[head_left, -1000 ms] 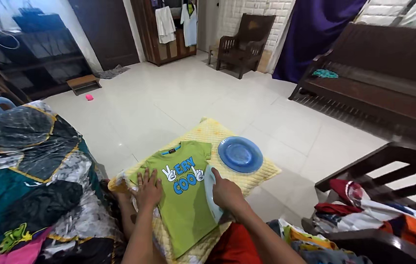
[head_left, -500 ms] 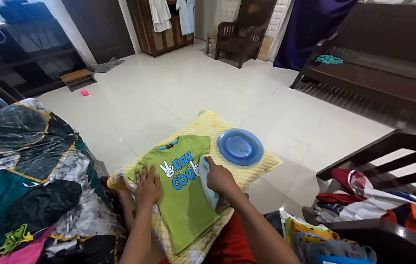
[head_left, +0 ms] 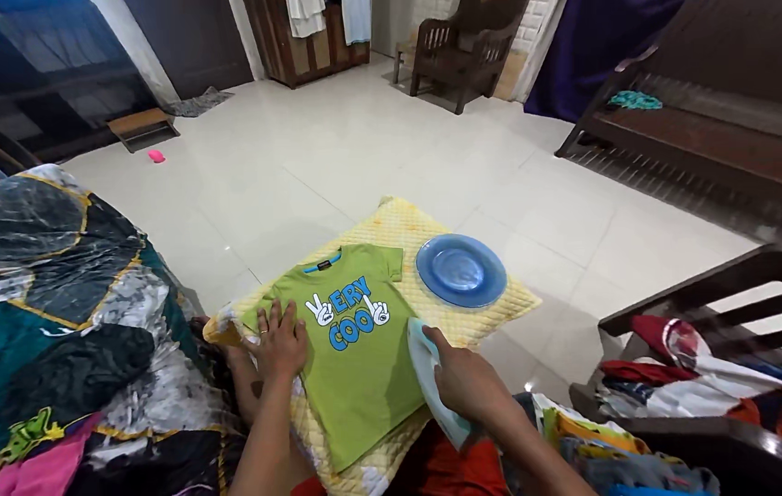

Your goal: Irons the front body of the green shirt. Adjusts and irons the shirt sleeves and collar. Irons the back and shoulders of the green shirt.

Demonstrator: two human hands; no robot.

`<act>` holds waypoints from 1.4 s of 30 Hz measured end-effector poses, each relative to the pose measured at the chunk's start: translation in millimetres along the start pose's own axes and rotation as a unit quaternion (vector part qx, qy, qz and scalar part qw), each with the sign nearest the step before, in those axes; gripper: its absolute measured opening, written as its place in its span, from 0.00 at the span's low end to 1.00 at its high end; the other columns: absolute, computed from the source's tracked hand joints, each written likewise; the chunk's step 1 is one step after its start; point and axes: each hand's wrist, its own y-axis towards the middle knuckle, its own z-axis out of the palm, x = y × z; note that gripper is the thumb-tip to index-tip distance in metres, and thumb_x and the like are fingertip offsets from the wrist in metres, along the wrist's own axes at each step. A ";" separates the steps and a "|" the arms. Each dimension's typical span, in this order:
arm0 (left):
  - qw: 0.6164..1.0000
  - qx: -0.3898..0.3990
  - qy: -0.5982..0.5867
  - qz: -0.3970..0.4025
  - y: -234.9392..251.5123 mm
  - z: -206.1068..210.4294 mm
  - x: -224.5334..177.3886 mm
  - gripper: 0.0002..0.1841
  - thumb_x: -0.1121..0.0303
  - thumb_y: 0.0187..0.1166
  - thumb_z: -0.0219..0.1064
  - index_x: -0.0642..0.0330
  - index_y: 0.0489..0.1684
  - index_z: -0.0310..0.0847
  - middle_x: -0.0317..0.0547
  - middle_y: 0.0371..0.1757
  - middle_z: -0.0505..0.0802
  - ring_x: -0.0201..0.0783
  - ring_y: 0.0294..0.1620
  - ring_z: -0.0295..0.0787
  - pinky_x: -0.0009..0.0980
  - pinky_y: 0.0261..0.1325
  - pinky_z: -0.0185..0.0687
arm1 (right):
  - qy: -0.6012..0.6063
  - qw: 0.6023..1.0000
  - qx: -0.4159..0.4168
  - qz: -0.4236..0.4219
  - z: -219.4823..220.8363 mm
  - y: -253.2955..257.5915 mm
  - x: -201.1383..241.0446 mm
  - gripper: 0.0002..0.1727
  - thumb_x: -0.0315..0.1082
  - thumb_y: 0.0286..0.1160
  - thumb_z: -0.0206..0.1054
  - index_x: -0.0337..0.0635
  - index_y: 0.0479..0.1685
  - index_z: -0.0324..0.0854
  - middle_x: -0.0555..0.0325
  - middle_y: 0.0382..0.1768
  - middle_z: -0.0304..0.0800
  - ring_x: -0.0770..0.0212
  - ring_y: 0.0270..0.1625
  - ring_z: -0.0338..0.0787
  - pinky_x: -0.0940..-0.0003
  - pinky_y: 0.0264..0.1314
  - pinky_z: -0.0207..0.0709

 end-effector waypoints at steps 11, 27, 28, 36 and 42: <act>1.000 -0.009 -0.008 -0.005 -0.4 -3.5 -0.9 0.28 0.42 0.88 0.43 0.25 0.88 0.66 0.28 0.95 0.59 0.54 0.97 0.42 0.83 0.81 0.31 | 0.079 0.990 -0.085 -0.081 -37.0 69.3 57.4 0.40 0.42 0.79 0.64 0.62 0.94 0.54 0.43 0.53 0.92 0.40 0.54 0.94 0.36 0.56 0.85; 1.000 -0.005 -0.009 -0.009 0.4 1.5 0.1 0.28 0.41 0.88 0.40 0.24 0.88 0.64 0.24 0.96 0.58 0.52 0.98 0.40 0.82 0.82 0.30 | 0.047 0.995 -0.077 -0.048 -57.1 175.0 121.4 0.48 0.36 0.62 0.70 0.51 0.90 0.52 0.41 0.56 0.91 0.40 0.59 0.92 0.37 0.55 0.85; 1.000 -0.004 -0.009 -0.009 0.7 1.5 0.2 0.29 0.42 0.88 0.40 0.23 0.88 0.64 0.24 0.96 0.57 0.52 0.98 0.40 0.82 0.82 0.29 | 0.048 0.995 -0.080 -0.044 -53.6 166.8 118.7 0.49 0.35 0.62 0.70 0.52 0.90 0.51 0.41 0.55 0.91 0.40 0.58 0.93 0.37 0.54 0.85; 1.000 -0.010 -0.013 0.001 2.7 0.7 0.6 0.28 0.42 0.88 0.43 0.26 0.87 0.66 0.29 0.95 0.60 0.55 0.97 0.42 0.83 0.81 0.31 | 0.061 0.993 -0.066 -0.073 -67.5 179.1 119.5 0.45 0.36 0.68 0.69 0.49 0.91 0.52 0.37 0.58 0.89 0.37 0.62 0.91 0.34 0.59 0.83; 1.000 -0.006 -0.013 -0.001 -0.9 -1.3 0.3 0.28 0.41 0.88 0.41 0.25 0.88 0.65 0.26 0.96 0.59 0.53 0.97 0.41 0.82 0.82 0.31 | 0.067 0.987 -0.050 -0.135 -65.8 191.1 96.6 0.45 0.38 0.71 0.69 0.56 0.92 0.52 0.38 0.59 0.90 0.36 0.61 0.91 0.32 0.60 0.83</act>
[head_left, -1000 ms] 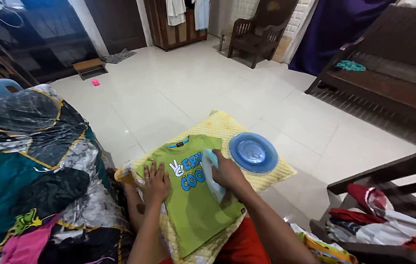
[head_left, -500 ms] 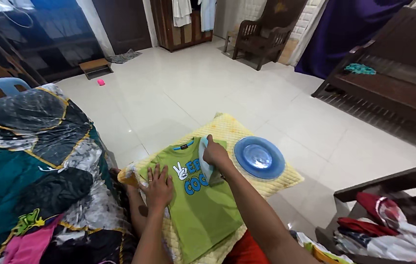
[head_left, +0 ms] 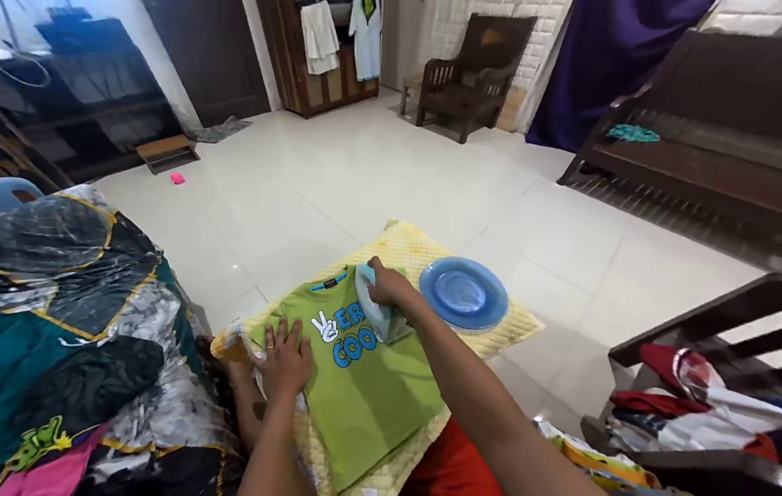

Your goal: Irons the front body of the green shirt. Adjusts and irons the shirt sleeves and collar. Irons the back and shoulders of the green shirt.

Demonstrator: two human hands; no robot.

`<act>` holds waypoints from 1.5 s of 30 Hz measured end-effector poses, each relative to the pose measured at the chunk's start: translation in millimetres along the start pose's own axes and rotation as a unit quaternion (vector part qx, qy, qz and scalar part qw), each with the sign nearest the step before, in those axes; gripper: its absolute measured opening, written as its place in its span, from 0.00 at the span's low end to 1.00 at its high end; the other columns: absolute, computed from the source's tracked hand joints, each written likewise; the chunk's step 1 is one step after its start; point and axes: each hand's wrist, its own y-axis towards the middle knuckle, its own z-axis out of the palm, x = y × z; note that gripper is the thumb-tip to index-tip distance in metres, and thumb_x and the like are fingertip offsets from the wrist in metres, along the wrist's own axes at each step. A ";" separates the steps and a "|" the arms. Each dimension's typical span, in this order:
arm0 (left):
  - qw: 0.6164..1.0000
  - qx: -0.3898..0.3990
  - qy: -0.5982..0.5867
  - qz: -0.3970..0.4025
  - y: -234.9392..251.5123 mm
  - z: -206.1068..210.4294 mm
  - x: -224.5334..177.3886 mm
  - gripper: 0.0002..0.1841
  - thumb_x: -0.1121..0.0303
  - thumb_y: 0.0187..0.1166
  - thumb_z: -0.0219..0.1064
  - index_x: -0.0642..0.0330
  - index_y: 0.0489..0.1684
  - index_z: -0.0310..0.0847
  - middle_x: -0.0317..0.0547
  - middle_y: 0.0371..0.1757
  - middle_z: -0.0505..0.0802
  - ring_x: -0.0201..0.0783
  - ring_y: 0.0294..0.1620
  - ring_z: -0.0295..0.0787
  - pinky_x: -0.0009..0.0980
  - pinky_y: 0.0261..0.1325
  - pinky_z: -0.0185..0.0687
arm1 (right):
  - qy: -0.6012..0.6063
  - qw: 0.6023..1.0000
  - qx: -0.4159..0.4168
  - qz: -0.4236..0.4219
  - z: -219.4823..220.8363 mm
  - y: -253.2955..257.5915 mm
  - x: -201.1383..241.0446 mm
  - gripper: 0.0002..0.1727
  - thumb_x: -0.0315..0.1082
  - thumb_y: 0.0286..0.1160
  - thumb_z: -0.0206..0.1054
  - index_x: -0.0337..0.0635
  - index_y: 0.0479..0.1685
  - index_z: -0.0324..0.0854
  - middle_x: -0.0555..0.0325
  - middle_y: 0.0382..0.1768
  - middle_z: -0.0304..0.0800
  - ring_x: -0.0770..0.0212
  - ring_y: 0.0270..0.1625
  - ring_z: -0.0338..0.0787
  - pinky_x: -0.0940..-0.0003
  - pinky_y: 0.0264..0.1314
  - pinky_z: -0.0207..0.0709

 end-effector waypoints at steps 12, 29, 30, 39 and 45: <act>1.000 -0.001 -0.006 0.019 -0.9 3.2 5.1 0.32 0.36 0.86 0.42 0.29 0.89 0.65 0.31 0.96 0.58 0.55 0.97 0.40 0.82 0.82 0.32 | -0.053 0.994 0.093 -0.016 11.3 -180.0 -70.5 0.38 0.44 0.80 0.65 0.58 0.91 0.54 0.38 0.51 0.91 0.34 0.53 0.93 0.30 0.54 0.83; 0.996 -0.053 -0.047 0.062 -128.5 6.4 -26.2 0.31 0.39 0.81 0.51 0.41 0.77 0.81 0.47 0.90 0.71 0.61 0.93 0.53 0.82 0.82 0.37 | -0.036 0.991 -0.085 0.099 -99.7 -89.9 -168.5 0.39 0.44 0.81 0.68 0.54 0.92 0.58 0.34 0.64 0.87 0.33 0.64 0.89 0.29 0.66 0.79; 0.995 -0.059 -0.059 0.062 -128.4 7.4 -23.3 0.29 0.40 0.80 0.52 0.40 0.75 0.83 0.45 0.89 0.72 0.61 0.93 0.55 0.82 0.81 0.40 | -0.033 0.991 -0.086 0.102 -100.3 -83.3 -169.9 0.38 0.44 0.82 0.67 0.55 0.92 0.58 0.34 0.64 0.88 0.33 0.64 0.90 0.29 0.65 0.80; 0.995 -0.060 -0.056 0.048 -123.7 3.1 -23.3 0.26 0.40 0.79 0.54 0.36 0.68 0.86 0.40 0.86 0.76 0.58 0.92 0.58 0.79 0.81 0.48 | -0.015 0.992 -0.062 0.105 -96.5 -55.4 -168.4 0.36 0.44 0.86 0.63 0.58 0.93 0.56 0.35 0.62 0.88 0.35 0.61 0.91 0.32 0.62 0.82; 0.996 -0.056 -0.040 0.061 -70.0 -10.2 -3.2 0.28 0.46 0.80 0.61 0.49 0.74 0.82 0.57 0.84 0.76 0.66 0.84 0.68 0.74 0.80 0.58 | -0.025 0.992 -0.079 0.095 -96.3 -60.5 -171.5 0.37 0.47 0.86 0.64 0.55 0.93 0.55 0.33 0.62 0.88 0.33 0.62 0.90 0.31 0.65 0.81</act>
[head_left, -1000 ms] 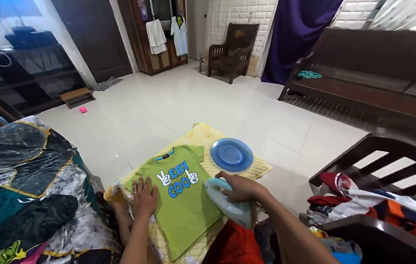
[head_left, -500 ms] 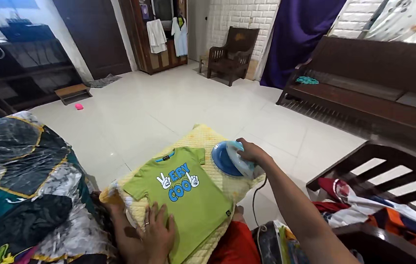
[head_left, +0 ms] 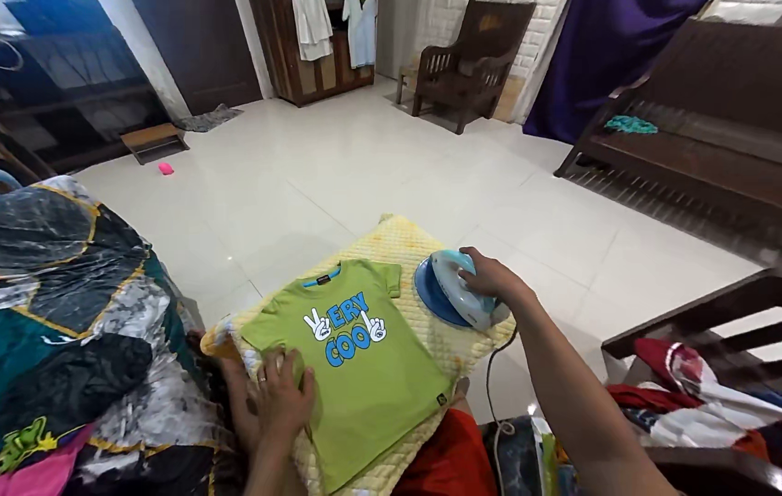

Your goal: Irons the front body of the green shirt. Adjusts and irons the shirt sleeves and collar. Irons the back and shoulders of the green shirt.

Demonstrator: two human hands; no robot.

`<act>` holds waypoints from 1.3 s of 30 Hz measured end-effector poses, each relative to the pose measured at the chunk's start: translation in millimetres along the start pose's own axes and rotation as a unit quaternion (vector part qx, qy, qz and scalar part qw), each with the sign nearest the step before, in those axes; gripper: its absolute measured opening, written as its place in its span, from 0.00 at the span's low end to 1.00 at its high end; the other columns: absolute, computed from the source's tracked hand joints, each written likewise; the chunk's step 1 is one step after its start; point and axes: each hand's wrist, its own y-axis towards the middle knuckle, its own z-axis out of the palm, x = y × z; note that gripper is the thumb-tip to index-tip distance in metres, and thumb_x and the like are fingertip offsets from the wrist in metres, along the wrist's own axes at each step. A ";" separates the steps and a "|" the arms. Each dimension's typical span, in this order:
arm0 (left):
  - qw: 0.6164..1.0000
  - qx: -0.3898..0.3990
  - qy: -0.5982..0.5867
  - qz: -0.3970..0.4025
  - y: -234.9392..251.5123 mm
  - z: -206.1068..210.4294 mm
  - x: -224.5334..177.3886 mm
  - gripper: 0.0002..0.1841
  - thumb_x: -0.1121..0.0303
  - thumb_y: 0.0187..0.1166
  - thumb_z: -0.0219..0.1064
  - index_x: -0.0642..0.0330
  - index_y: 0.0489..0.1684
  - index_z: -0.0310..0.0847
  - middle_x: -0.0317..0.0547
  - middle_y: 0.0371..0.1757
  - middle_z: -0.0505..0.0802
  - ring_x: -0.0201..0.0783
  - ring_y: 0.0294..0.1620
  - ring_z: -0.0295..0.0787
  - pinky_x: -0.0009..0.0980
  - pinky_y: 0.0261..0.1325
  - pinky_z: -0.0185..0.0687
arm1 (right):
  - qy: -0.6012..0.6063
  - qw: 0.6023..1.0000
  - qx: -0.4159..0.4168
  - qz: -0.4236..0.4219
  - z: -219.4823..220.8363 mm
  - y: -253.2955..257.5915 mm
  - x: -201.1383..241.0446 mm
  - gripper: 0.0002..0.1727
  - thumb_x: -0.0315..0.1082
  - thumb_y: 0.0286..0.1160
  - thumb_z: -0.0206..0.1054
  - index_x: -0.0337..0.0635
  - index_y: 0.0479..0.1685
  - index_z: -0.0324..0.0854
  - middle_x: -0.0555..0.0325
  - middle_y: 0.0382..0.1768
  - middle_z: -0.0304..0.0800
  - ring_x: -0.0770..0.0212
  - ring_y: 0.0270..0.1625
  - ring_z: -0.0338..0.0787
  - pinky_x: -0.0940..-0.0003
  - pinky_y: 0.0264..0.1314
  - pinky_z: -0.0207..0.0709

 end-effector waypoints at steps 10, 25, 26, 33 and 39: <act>0.982 0.125 -0.009 -0.144 134.0 -44.6 56.3 0.31 0.45 0.89 0.54 0.61 0.78 0.77 0.66 0.77 0.81 0.68 0.80 0.72 0.68 0.78 0.67 | 0.146 0.973 -0.117 -0.137 64.4 -123.0 12.8 0.34 0.47 0.83 0.67 0.47 0.87 0.68 0.43 0.65 0.87 0.48 0.63 0.90 0.48 0.67 0.84; 0.973 0.085 -0.119 -0.176 134.0 -56.9 54.6 0.18 0.57 0.87 0.63 0.60 0.62 0.88 0.59 0.56 0.93 0.57 0.62 0.89 0.62 0.70 0.77 | 0.181 0.959 -0.034 -0.214 118.1 -142.4 21.1 0.26 0.45 0.83 0.65 0.48 0.79 0.77 0.53 0.55 0.92 0.57 0.54 0.93 0.56 0.63 0.87; 0.974 0.076 -0.122 -0.173 133.2 -57.4 55.4 0.18 0.57 0.88 0.62 0.59 0.62 0.88 0.58 0.57 0.93 0.56 0.63 0.89 0.62 0.71 0.76 | 0.183 0.958 -0.038 -0.217 117.1 -143.0 22.2 0.26 0.44 0.83 0.65 0.48 0.78 0.77 0.53 0.54 0.92 0.58 0.53 0.93 0.57 0.62 0.87; 0.977 0.051 -0.131 -0.159 130.0 -60.7 50.9 0.19 0.57 0.91 0.57 0.58 0.66 0.85 0.59 0.57 0.93 0.56 0.62 0.89 0.60 0.71 0.76 | 0.167 0.964 0.004 -0.208 131.7 -150.9 21.0 0.27 0.45 0.84 0.64 0.48 0.80 0.76 0.53 0.53 0.92 0.56 0.53 0.93 0.56 0.63 0.86; 0.972 0.056 -0.162 -0.160 132.5 -56.0 46.9 0.19 0.57 0.92 0.55 0.59 0.67 0.84 0.60 0.56 0.93 0.57 0.55 0.92 0.63 0.58 0.84 | 0.161 0.966 0.045 -0.199 137.3 -155.7 16.1 0.26 0.45 0.84 0.65 0.49 0.80 0.76 0.54 0.51 0.93 0.56 0.48 0.93 0.54 0.59 0.88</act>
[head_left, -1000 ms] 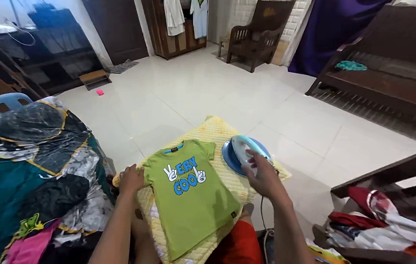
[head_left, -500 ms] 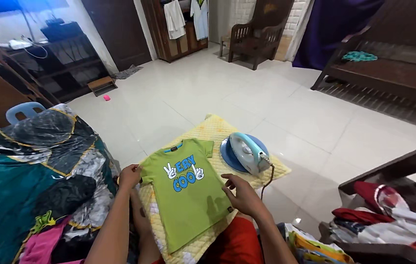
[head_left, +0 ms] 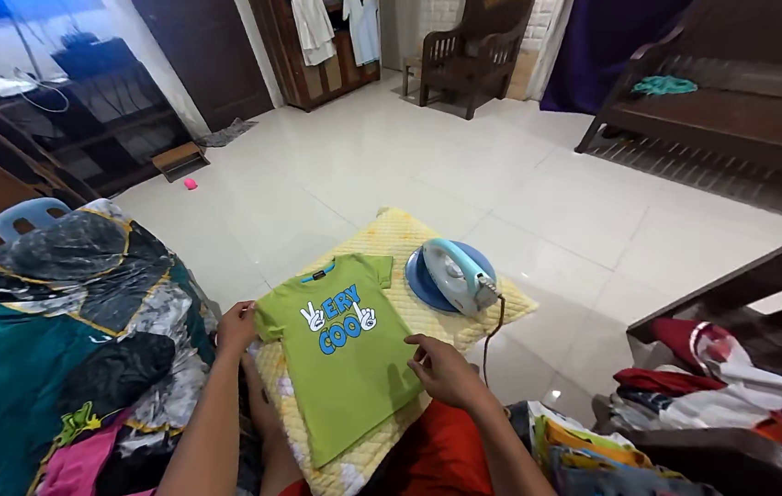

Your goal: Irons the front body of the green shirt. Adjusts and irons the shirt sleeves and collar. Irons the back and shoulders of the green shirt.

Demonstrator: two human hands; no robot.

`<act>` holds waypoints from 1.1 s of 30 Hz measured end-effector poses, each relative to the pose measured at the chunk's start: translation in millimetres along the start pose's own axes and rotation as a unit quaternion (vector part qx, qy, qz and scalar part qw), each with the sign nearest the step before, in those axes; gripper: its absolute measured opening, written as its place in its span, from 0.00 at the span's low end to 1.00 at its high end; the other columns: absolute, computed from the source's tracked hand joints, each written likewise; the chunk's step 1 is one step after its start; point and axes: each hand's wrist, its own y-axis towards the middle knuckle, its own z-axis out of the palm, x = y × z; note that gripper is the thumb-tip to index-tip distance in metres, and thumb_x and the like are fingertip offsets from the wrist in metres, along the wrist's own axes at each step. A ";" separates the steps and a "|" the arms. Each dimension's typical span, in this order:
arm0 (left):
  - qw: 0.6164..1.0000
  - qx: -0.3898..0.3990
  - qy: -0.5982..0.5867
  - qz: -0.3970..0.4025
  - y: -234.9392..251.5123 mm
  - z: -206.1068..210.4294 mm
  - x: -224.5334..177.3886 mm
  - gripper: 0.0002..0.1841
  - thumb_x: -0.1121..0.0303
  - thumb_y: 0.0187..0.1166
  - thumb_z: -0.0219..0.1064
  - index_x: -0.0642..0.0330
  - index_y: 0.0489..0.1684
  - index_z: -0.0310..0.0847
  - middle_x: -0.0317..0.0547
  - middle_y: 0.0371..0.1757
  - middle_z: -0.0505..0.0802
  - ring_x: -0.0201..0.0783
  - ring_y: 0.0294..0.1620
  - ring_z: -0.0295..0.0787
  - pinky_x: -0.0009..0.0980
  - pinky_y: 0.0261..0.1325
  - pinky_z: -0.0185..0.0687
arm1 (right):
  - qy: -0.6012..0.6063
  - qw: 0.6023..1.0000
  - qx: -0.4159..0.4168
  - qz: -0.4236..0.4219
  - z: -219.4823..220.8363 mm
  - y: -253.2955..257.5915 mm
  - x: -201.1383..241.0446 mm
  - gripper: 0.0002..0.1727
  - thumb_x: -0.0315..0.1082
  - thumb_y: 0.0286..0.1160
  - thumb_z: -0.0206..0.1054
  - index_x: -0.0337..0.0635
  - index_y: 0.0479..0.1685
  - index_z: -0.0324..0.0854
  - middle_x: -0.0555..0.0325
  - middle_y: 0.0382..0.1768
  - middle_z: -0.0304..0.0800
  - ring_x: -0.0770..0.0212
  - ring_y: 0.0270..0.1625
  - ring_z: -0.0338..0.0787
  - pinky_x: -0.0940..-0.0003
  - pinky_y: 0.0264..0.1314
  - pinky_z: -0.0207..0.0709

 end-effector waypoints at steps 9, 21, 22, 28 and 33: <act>0.997 -0.053 -0.005 -0.064 -27.7 30.5 17.2 0.28 0.51 0.87 0.61 0.60 0.79 0.73 0.67 0.72 0.84 0.64 0.76 0.79 0.65 0.77 0.71 | -0.018 0.999 0.030 0.029 13.8 11.5 -7.8 0.26 0.45 0.84 0.64 0.49 0.80 0.76 0.52 0.50 0.94 0.53 0.51 0.94 0.49 0.63 0.86; 0.982 -0.160 0.065 -0.076 -37.2 63.1 16.2 0.26 0.52 0.86 0.61 0.53 0.80 0.73 0.60 0.74 0.85 0.63 0.73 0.82 0.69 0.69 0.75 | -0.065 0.994 0.069 0.053 20.0 19.5 -19.7 0.27 0.50 0.83 0.65 0.52 0.78 0.76 0.52 0.56 0.90 0.51 0.59 0.90 0.46 0.69 0.82; 0.982 -0.161 0.066 -0.073 -36.7 63.7 17.9 0.27 0.52 0.85 0.61 0.53 0.80 0.72 0.59 0.74 0.85 0.63 0.72 0.83 0.68 0.68 0.75 | -0.067 0.994 0.068 0.054 19.9 20.2 -19.6 0.27 0.50 0.83 0.64 0.53 0.78 0.76 0.53 0.55 0.91 0.51 0.59 0.90 0.46 0.68 0.82; 0.983 -0.162 0.054 -0.069 -35.7 62.6 21.1 0.28 0.53 0.84 0.63 0.53 0.81 0.71 0.60 0.74 0.85 0.63 0.72 0.84 0.68 0.68 0.76 | -0.081 0.991 0.073 0.078 16.7 27.9 -16.0 0.24 0.52 0.82 0.65 0.57 0.75 0.78 0.59 0.48 0.94 0.53 0.53 0.93 0.42 0.61 0.84; 0.987 -0.135 -0.054 -0.072 -27.3 50.4 31.4 0.28 0.55 0.80 0.70 0.56 0.77 0.77 0.63 0.68 0.87 0.60 0.71 0.84 0.63 0.73 0.74 | -0.089 0.989 0.077 0.095 11.5 33.5 -12.3 0.23 0.52 0.81 0.65 0.59 0.73 0.79 0.59 0.43 0.96 0.53 0.50 0.95 0.39 0.58 0.84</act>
